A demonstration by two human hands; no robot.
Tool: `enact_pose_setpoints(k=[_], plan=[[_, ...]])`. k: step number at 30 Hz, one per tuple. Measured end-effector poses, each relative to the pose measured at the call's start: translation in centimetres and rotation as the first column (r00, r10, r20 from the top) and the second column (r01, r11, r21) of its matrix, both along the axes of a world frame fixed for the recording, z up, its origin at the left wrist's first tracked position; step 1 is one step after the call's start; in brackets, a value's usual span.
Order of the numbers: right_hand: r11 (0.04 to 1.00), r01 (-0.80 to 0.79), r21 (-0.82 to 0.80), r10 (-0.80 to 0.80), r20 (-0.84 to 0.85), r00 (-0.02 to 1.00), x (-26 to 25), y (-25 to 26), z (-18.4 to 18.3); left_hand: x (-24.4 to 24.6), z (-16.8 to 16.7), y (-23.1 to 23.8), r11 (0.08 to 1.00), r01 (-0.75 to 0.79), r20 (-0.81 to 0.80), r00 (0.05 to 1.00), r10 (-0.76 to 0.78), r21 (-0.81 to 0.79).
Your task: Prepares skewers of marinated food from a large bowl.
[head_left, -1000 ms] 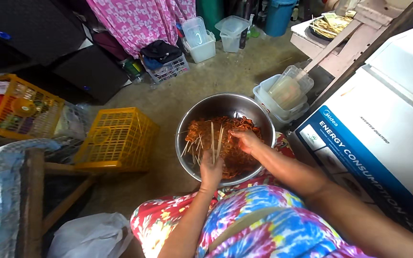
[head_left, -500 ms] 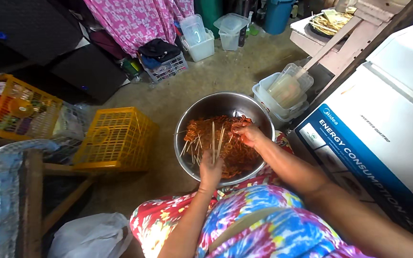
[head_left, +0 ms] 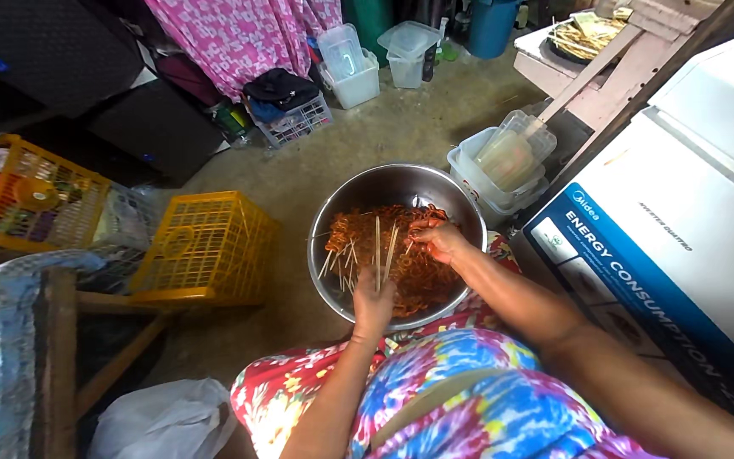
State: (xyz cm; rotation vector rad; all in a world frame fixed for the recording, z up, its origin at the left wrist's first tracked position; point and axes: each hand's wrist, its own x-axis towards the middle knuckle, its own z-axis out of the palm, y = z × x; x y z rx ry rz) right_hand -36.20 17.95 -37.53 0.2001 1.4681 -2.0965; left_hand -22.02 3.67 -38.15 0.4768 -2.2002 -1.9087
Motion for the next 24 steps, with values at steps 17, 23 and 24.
enact_pose_setpoints(k=[17,23,24], plan=[[0.995,0.042,-0.089,-0.034,0.091,0.995,1.7,-1.4,0.4,0.1,0.0,0.0,0.999,-0.041,-0.024,0.999,0.042,0.019],[0.995,0.006,-0.097,0.006,0.124,0.992,1.5,-1.3,0.5,0.1,0.0,0.0,0.999,-0.045,-0.033,0.998,0.045,0.025],[0.995,-0.025,-0.098,0.039,0.143,0.989,1.5,-1.2,0.5,0.1,0.1,0.0,0.999,-0.044,-0.035,0.998,0.045,0.025]])
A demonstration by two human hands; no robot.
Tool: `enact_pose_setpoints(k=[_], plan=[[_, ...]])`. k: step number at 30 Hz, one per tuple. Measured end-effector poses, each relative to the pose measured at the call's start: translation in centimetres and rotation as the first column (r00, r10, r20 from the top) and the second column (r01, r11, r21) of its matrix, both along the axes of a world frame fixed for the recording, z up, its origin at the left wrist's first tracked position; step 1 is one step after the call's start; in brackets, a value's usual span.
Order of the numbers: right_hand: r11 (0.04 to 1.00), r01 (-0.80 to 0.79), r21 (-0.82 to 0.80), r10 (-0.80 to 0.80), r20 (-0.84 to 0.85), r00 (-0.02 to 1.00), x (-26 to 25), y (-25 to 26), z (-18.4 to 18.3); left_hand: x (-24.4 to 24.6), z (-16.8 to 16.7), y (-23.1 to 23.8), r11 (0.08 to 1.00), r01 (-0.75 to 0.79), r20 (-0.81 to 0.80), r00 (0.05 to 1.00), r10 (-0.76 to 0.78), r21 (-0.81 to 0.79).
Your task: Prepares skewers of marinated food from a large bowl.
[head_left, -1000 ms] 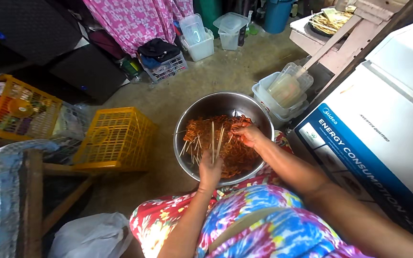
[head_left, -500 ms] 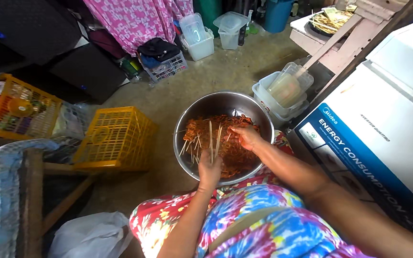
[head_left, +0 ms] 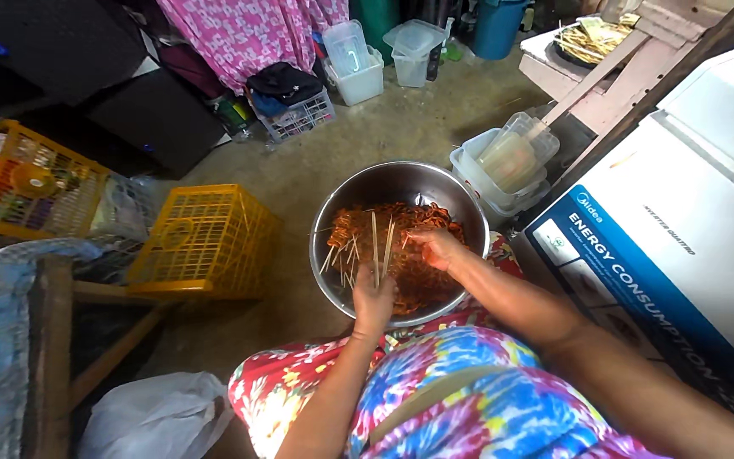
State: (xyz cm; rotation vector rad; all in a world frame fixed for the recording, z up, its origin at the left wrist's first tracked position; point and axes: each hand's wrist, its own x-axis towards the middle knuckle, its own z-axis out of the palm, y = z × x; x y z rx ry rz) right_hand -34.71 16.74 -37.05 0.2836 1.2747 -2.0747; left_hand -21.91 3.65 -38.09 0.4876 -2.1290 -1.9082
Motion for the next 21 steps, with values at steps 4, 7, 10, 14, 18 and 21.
enact_pose_setpoints(k=[4,7,10,14,18,21], plan=[[0.992,-0.121,0.042,0.122,-0.013,0.992,0.2,0.0,-0.3,0.0,0.0,0.0,1.0,-0.002,-0.002,1.0,0.002,0.003],[0.976,-0.197,0.097,0.2,-0.032,0.979,0.5,-0.1,-0.2,0.0,0.0,0.0,1.0,-0.016,0.001,1.0,0.016,0.004],[0.964,-0.226,0.143,0.232,-0.03,0.972,0.4,0.0,-0.3,-0.1,0.0,0.0,1.0,-0.02,0.008,1.0,0.02,-0.004],[0.927,-0.082,0.366,0.167,-0.208,0.964,-0.9,0.5,-0.9,-0.1,0.0,-0.1,0.999,-0.048,0.014,0.999,0.048,-0.003],[0.645,-0.111,0.756,0.491,-0.299,0.818,-2.1,1.3,-2.0,-0.1,0.0,-0.1,0.998,-0.063,0.01,0.998,0.063,0.02],[0.29,-0.225,0.93,0.82,-0.121,0.56,-2.0,0.6,-1.9,-0.2,-0.1,-0.1,0.997,-0.066,0.011,0.998,0.065,0.029]])
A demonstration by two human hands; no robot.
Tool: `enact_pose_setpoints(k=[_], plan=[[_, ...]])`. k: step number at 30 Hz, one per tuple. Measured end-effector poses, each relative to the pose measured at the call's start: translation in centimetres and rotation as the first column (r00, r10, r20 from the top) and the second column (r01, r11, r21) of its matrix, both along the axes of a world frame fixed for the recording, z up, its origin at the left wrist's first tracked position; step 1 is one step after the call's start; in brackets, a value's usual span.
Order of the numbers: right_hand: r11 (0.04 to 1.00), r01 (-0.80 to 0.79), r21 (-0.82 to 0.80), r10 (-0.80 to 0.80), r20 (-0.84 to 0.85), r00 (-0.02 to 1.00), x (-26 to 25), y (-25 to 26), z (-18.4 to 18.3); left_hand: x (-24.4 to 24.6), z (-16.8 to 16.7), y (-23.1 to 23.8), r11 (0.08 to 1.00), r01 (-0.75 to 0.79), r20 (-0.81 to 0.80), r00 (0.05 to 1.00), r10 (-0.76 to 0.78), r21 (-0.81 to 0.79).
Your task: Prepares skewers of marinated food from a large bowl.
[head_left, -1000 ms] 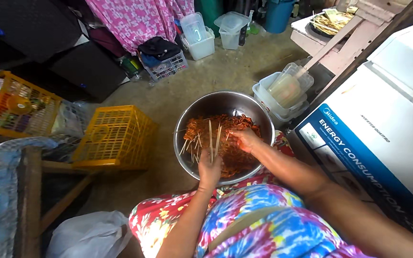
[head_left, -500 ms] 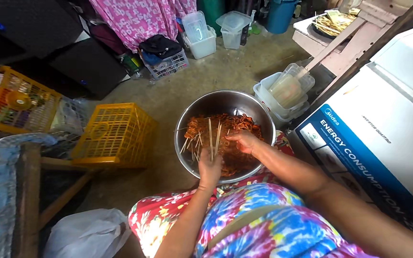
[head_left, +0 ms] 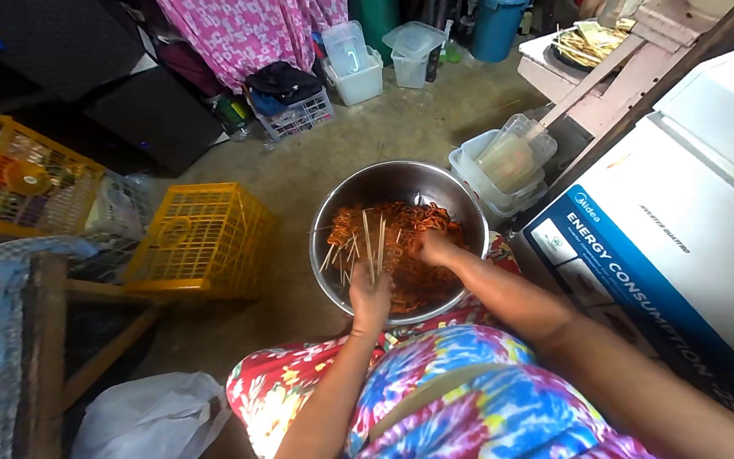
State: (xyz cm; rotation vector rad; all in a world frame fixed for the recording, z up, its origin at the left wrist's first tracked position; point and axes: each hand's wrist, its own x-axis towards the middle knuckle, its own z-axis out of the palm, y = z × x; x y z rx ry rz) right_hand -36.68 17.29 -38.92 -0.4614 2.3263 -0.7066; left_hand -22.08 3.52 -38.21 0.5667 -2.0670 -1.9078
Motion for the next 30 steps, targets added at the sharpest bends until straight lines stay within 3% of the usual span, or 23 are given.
enact_pose_setpoints(k=[4,9,12,14,16,20,27,30], plan=[[0.95,-0.223,0.22,0.226,0.011,0.974,1.3,-0.9,0.4,0.1,0.2,0.0,1.0,-0.003,-0.001,1.0,0.003,0.009],[0.925,-0.223,0.309,0.228,0.02,0.973,1.6,-1.1,1.5,0.0,0.2,0.0,1.0,-0.002,0.012,1.0,0.001,0.014],[0.98,-0.156,0.126,0.163,-0.053,0.985,0.5,-0.1,0.8,0.0,0.2,-0.1,1.0,-0.005,0.009,1.0,0.005,0.022],[0.997,-0.032,-0.064,0.024,-0.112,0.993,-0.1,0.5,0.7,-0.1,0.1,-0.1,1.0,-0.01,0.006,1.0,0.01,0.028],[0.97,0.07,-0.232,-0.106,-0.145,0.984,-0.4,1.0,0.8,-0.1,0.0,-0.1,0.999,-0.009,0.009,1.0,0.009,0.031],[0.911,0.147,-0.385,-0.226,-0.168,0.96,-0.8,1.4,0.9,0.0,0.0,-0.1,1.0,0.009,0.008,1.0,-0.009,0.005],[0.757,0.207,-0.619,-0.345,-0.11,0.932,-0.5,1.6,0.8,0.2,0.2,0.0,1.0,0.02,-0.002,1.0,-0.02,0.017],[0.579,0.297,-0.759,-0.322,0.122,0.939,-0.7,1.8,0.0,0.2,0.1,0.0,0.999,0.041,-0.031,0.999,-0.04,0.022]])
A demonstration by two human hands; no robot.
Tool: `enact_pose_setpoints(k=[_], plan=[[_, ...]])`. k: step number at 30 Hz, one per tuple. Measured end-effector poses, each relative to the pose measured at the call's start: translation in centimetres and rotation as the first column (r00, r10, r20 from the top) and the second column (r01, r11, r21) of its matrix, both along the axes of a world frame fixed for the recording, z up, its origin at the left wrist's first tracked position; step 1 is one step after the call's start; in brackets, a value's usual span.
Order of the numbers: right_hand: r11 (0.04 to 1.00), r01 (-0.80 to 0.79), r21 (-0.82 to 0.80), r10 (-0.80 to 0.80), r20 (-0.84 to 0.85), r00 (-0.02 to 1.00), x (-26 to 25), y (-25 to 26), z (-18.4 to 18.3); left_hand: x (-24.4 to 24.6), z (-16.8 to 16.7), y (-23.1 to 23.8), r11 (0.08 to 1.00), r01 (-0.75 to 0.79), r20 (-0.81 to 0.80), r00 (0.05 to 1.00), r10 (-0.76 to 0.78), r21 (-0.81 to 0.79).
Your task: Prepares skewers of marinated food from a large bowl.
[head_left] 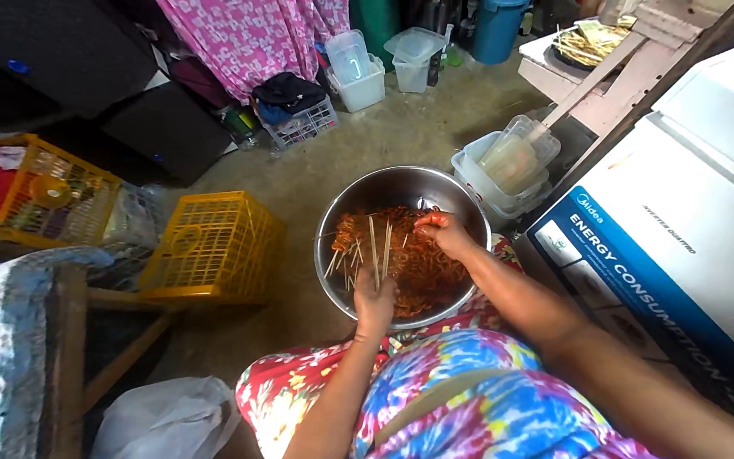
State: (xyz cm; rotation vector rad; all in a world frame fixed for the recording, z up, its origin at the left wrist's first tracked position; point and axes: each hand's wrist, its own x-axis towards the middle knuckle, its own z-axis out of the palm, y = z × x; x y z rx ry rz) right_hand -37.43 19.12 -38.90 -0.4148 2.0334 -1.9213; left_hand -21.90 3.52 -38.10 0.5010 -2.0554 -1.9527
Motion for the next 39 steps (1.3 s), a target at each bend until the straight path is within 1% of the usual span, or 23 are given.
enact_pose_setpoints(k=[2,3,6,9,11,16,21,27,32,35,37,39], plan=[[0.986,0.008,-0.167,0.018,0.157,0.988,-0.1,0.0,0.0,0.1,-0.2,-0.1,1.0,0.024,-0.026,0.999,-0.024,-0.004],[0.979,0.021,-0.205,0.026,0.22,0.975,-0.1,0.0,0.2,0.1,-0.2,-0.1,0.999,0.035,-0.039,0.999,-0.035,-0.008],[0.971,0.066,-0.228,0.011,0.319,0.948,-0.2,-0.1,0.2,0.1,-0.3,-0.1,0.998,0.062,-0.052,0.997,-0.062,-0.006],[0.96,0.053,-0.275,0.055,0.37,0.927,-0.1,0.0,0.3,0.1,-0.3,-0.1,0.997,0.08,-0.039,0.996,-0.08,-0.007],[0.96,0.038,-0.278,0.075,0.383,0.921,-0.1,0.0,0.4,0.1,-0.3,-0.2,0.996,0.084,-0.027,0.996,-0.084,-0.006],[0.962,0.069,-0.265,0.048,0.412,0.91,0.1,-0.1,0.8,0.0,-0.3,-0.2,0.995,0.096,-0.01,0.995,-0.096,-0.011],[0.97,0.054,-0.236,0.041,0.379,0.924,0.3,-0.2,0.9,0.0,-0.2,-0.3,0.994,0.095,0.018,0.995,-0.094,-0.05],[0.973,0.019,-0.23,0.076,0.398,0.914,0.3,-0.3,0.7,0.0,-0.2,-0.2,0.995,0.09,0.006,0.996,-0.089,-0.052],[0.982,-0.032,-0.189,0.105,0.395,0.913,0.6,-0.3,0.8,0.0,-0.3,-0.1,0.996,0.084,-0.001,0.996,-0.084,-0.042],[0.979,-0.03,-0.202,0.113,0.412,0.904,0.7,-0.4,0.9,0.0,-0.2,-0.1,0.996,0.075,0.0,0.997,-0.075,-0.047],[0.98,-0.029,-0.199,0.105,0.386,0.916,0.8,-0.4,0.9,0.0,-0.2,-0.1,0.996,0.077,0.0,0.997,-0.077,-0.049],[0.985,-0.004,-0.174,0.063,0.333,0.941,1.0,-0.5,0.9,0.0,-0.2,-0.1,0.996,0.078,-0.002,0.997,-0.078,-0.051]])
